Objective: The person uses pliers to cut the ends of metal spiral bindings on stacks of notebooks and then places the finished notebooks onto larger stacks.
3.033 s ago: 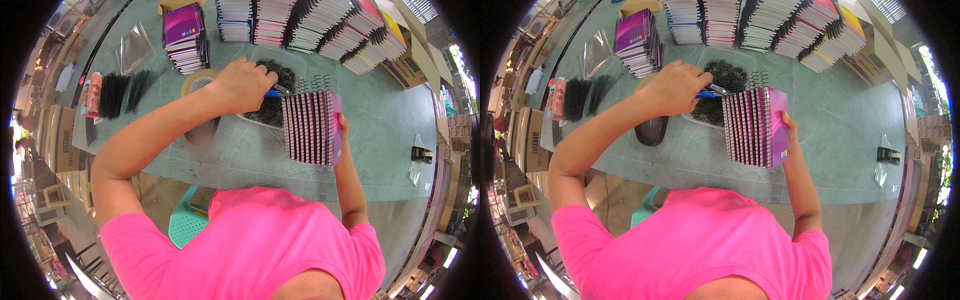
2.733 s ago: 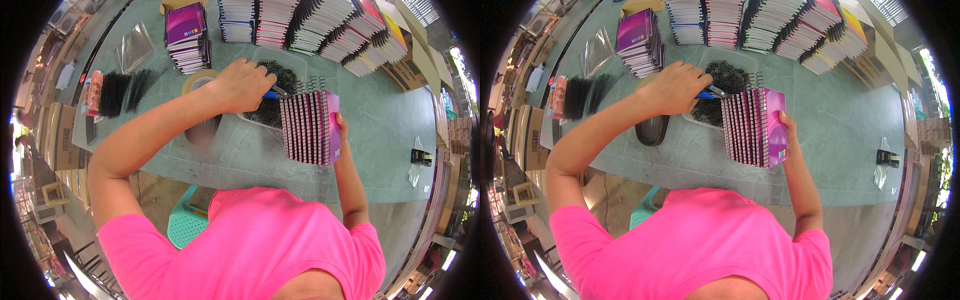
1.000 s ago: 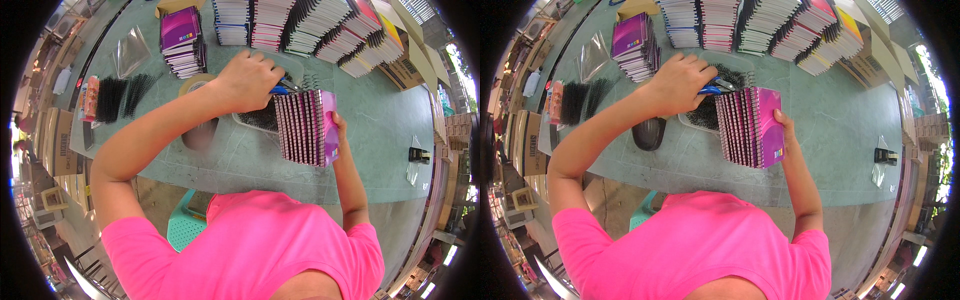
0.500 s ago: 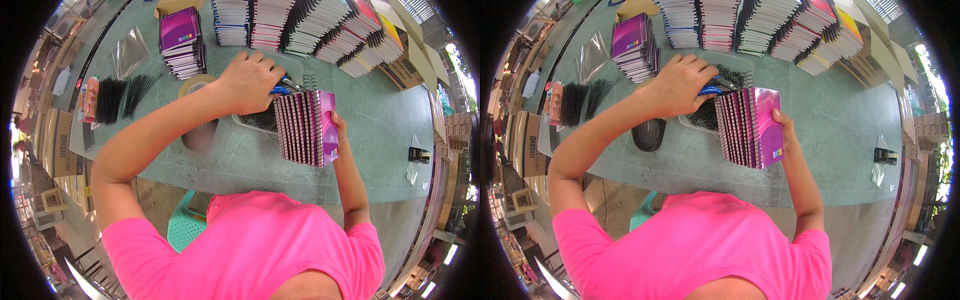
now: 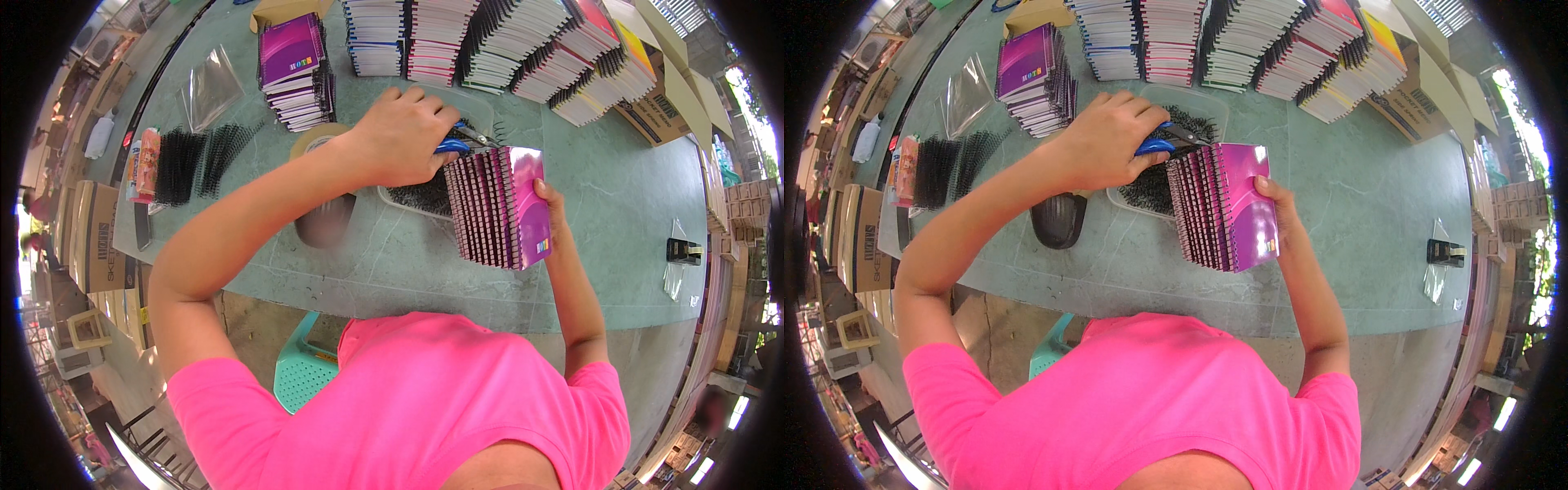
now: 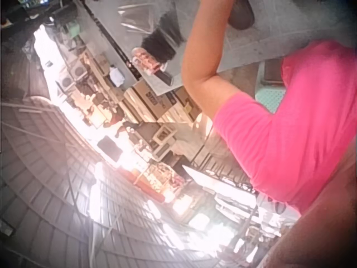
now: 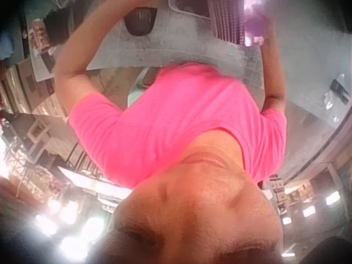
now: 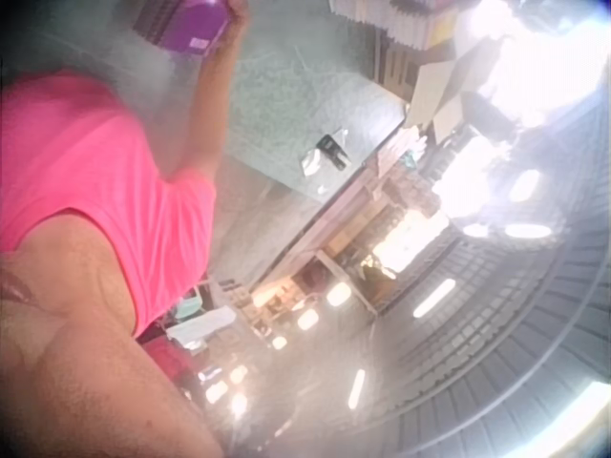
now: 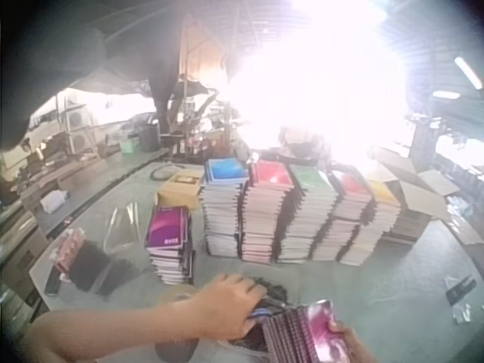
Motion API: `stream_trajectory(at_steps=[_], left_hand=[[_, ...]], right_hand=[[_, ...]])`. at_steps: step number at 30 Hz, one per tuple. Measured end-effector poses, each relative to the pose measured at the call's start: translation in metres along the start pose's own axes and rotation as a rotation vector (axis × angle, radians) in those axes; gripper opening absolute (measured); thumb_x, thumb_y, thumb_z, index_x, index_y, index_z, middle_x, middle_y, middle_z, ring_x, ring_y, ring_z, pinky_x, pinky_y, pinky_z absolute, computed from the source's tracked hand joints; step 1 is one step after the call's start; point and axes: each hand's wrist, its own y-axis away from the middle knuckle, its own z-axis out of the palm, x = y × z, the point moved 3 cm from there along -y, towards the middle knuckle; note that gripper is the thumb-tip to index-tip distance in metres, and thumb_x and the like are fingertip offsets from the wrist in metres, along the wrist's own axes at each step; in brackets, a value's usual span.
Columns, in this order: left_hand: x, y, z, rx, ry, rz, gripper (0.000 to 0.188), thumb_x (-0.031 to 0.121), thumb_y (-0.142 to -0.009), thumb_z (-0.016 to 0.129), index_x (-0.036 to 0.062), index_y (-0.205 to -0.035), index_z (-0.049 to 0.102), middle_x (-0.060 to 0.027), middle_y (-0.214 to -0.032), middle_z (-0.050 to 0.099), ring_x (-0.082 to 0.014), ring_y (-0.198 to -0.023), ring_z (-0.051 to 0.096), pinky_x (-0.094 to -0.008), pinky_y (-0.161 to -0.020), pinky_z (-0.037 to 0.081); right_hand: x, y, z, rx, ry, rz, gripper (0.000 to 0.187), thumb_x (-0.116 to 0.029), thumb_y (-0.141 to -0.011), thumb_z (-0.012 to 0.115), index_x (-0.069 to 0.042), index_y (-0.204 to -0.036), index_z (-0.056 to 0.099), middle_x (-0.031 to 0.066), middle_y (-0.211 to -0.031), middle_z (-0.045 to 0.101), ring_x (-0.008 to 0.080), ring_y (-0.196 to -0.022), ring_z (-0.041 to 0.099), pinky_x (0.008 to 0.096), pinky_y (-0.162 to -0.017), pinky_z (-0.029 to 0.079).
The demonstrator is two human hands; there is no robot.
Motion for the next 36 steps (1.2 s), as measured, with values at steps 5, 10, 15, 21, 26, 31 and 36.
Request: stream_trajectory(at_steps=[5, 10, 15, 21, 26, 31, 36], left_hand=[[0.003, -0.001, -0.002, -0.018, 0.01, 0.01, 0.033, 0.025, -0.074, 0.063, 0.0032, -0.097, 0.055, -0.0133, -0.088, 0.057, -0.0305, -0.083, 0.054, -0.0394, -0.074, 0.042], [-0.003, 0.008, 0.007, -0.118, 0.164, -0.134, 0.029, 0.027, -0.077, 0.062, 0.0027, -0.09, 0.056, -0.0115, -0.068, 0.058, -0.0281, -0.063, 0.057, -0.0378, -0.06, 0.045], [-0.014, 0.019, 0.007, -0.579, 0.668, -0.681, 0.035, 0.037, -0.076, 0.064, 0.0028, -0.082, 0.057, -0.0053, -0.063, 0.054, -0.0168, -0.06, 0.055, -0.0322, -0.06, 0.045], [-0.032, 0.023, 0.035, -0.165, 0.906, -0.473, 0.031, 0.019, -0.07, 0.072, 0.0048, -0.094, 0.058, -0.0015, -0.082, 0.058, -0.0122, -0.078, 0.054, -0.0267, -0.073, 0.044], [-0.015, 0.002, 0.048, -0.105, 1.389, -0.353, 0.035, 0.009, -0.067, 0.073, 0.0049, -0.098, 0.059, -0.0031, -0.09, 0.06, -0.011, -0.083, 0.055, -0.0248, -0.077, 0.044], [-0.016, -0.011, 0.041, -0.078, 1.055, -0.427, 0.025, 0.017, -0.072, 0.069, 0.0053, -0.093, 0.06, -0.0033, -0.079, 0.061, -0.0108, -0.075, 0.056, -0.0255, -0.068, 0.046], [-0.044, -0.004, 0.048, -0.136, 0.786, -0.596, 0.025, 0.029, -0.079, 0.063, 0.0041, -0.082, 0.058, -0.0037, -0.07, 0.059, -0.0116, -0.063, 0.057, -0.0264, -0.055, 0.045]], right_hand=[[-0.002, 0.005, 0.018, -0.024, -0.013, 0.054, 0.058, -0.031, -0.067, 0.068, 0.002, -0.112, 0.05, 0.0171, -0.099, 0.061, 0.0283, -0.086, 0.061, 0.0396, -0.081, 0.049], [-0.004, 0.006, 0.017, -0.053, 0.053, 0.058, 0.055, -0.03, -0.07, 0.066, 0.002, -0.111, 0.051, 0.0167, -0.099, 0.061, 0.0274, -0.086, 0.061, 0.039, -0.081, 0.049], [-0.011, 0.007, 0.01, -0.076, 0.053, 0.053, 0.051, -0.03, -0.071, 0.064, 0.001, -0.109, 0.052, 0.0154, -0.097, 0.062, 0.0254, -0.084, 0.062, 0.0381, -0.079, 0.05], [-0.007, -0.002, -0.022, -0.043, -0.01, -0.065, 0.049, -0.032, -0.07, 0.064, 0.001, -0.105, 0.053, 0.0142, -0.092, 0.062, 0.0247, -0.078, 0.063, 0.037, -0.072, 0.052], [-0.004, -0.002, -0.008, -0.084, -0.044, -0.025, 0.051, -0.032, -0.07, 0.064, 0.001, -0.107, 0.052, 0.0148, -0.092, 0.062, 0.0251, -0.078, 0.063, 0.0363, -0.071, 0.053], [-0.012, 0.004, 0.008, 0.035, 0.085, -0.024, 0.054, -0.032, -0.069, 0.065, 0.001, -0.109, 0.051, 0.0159, -0.096, 0.061, 0.0255, -0.083, 0.061, 0.0362, -0.076, 0.051], [-0.016, 0.002, 0.007, 0.084, 0.177, -0.023, 0.054, -0.032, -0.07, 0.065, 0.001, -0.109, 0.051, 0.0156, -0.096, 0.061, 0.0262, -0.082, 0.061, 0.0368, -0.077, 0.05]])
